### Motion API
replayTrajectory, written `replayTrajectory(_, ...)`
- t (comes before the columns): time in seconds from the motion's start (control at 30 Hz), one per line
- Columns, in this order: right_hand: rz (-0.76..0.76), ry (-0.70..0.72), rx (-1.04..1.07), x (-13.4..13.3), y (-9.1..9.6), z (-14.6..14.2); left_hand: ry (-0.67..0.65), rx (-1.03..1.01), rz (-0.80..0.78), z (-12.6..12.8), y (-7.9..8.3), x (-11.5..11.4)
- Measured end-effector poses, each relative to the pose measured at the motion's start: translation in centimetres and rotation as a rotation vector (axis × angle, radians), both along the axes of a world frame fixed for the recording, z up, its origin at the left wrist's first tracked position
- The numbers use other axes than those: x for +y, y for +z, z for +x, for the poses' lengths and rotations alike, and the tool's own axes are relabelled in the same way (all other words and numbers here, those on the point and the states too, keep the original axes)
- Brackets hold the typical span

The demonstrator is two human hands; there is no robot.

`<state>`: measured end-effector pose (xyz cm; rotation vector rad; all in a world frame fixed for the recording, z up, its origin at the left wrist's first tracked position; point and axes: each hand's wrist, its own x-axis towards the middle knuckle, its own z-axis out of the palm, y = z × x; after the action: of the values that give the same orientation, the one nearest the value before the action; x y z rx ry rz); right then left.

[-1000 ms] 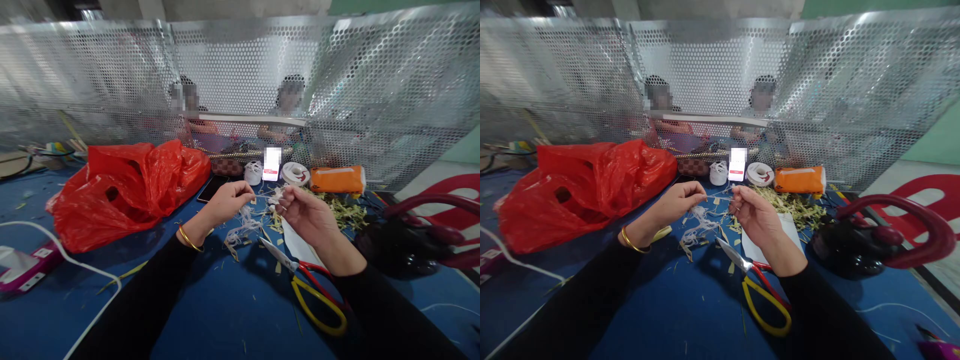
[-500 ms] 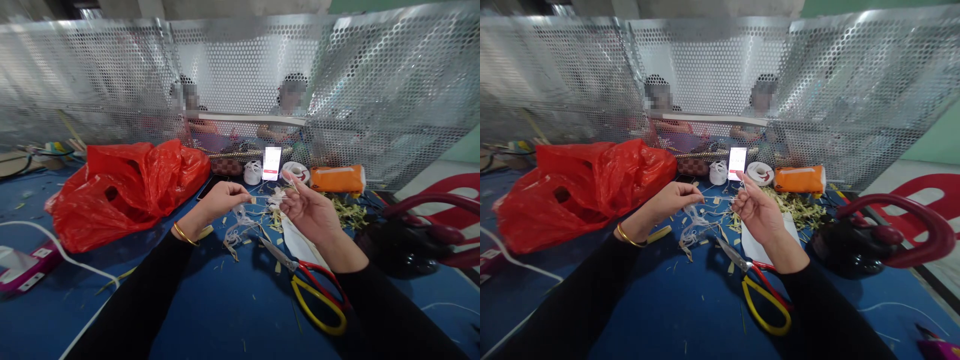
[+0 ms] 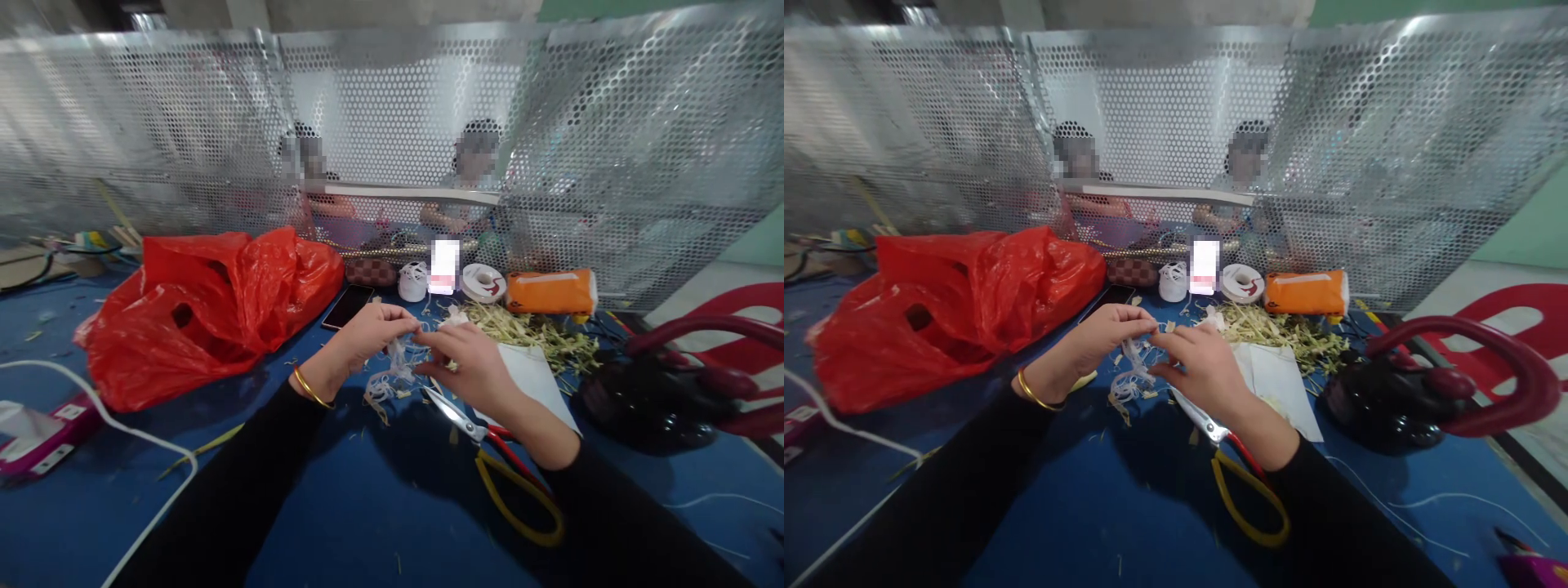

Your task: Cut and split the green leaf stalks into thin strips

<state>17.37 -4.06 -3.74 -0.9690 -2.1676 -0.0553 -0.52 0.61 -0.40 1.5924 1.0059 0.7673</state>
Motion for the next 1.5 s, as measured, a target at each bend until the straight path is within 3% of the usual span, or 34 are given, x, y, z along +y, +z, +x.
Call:
replayTrajectory(0.07,0.003,-0.012,-0.151,0.0,-0.4,-0.4,-0.005,-0.017,-0.017,0.1,-0.2,0.0)
replayTrajectory(0.17,-0.061,0.002,-0.058,0.1,-0.3,-0.3,0.029,-0.028,0.010,-0.1,-0.3,0.4)
replayTrajectory(0.3,-0.281,0.112,0.506,0.1,1.1,1.2,0.150,0.018,0.045,-1.0,-0.6,1.4)
replayTrajectory(0.4,-0.269,0.090,0.926,0.9,1.8,3.0,0.214,0.046,0.049,-1.7,-0.8,2.1)
replayTrajectory(0.43,-0.235,0.024,0.993,1.3,1.8,3.8,0.220,0.047,0.047,-1.8,-0.9,2.3)
replayTrajectory(0.5,-0.109,-0.316,0.959,2.3,1.5,5.7,0.217,0.034,0.034,-1.9,-0.9,2.3)
replayTrajectory(0.57,-0.070,-0.766,0.625,3.0,1.2,7.6,0.200,0.018,0.014,-1.8,-0.7,2.2)
replayTrajectory(0.67,-0.122,-0.869,0.429,3.3,0.9,8.8,0.155,0.011,-0.011,-1.4,-0.4,1.6)
replayTrajectory(0.73,-0.189,-0.777,0.369,2.9,0.9,7.6,0.105,-0.004,-0.029,-1.0,-0.2,1.1)
replayTrajectory(0.8,-0.278,-0.596,0.353,2.2,0.9,5.0,0.031,-0.023,-0.048,-0.6,-0.1,0.6)
replayTrajectory(0.87,-0.521,-0.159,0.516,1.3,0.8,2.0,-0.062,-0.018,-0.061,-0.2,-0.1,0.1)
replayTrajectory(0.97,-0.784,0.155,0.699,0.4,0.4,-0.8,-0.178,0.018,-0.073,0.2,0.1,-0.5)
replayTrajectory(1.07,-0.892,0.144,0.871,0.4,0.3,-0.4,-0.183,0.000,-0.089,0.0,0.3,-0.4)
replayTrajectory(1.3,-0.846,0.089,1.127,1.4,1.0,2.6,-0.140,0.038,-0.083,-1.3,0.5,0.6)
replayTrajectory(1.5,-0.731,-0.028,1.171,2.2,0.5,3.2,-0.080,0.057,-0.040,-1.6,0.1,1.1)
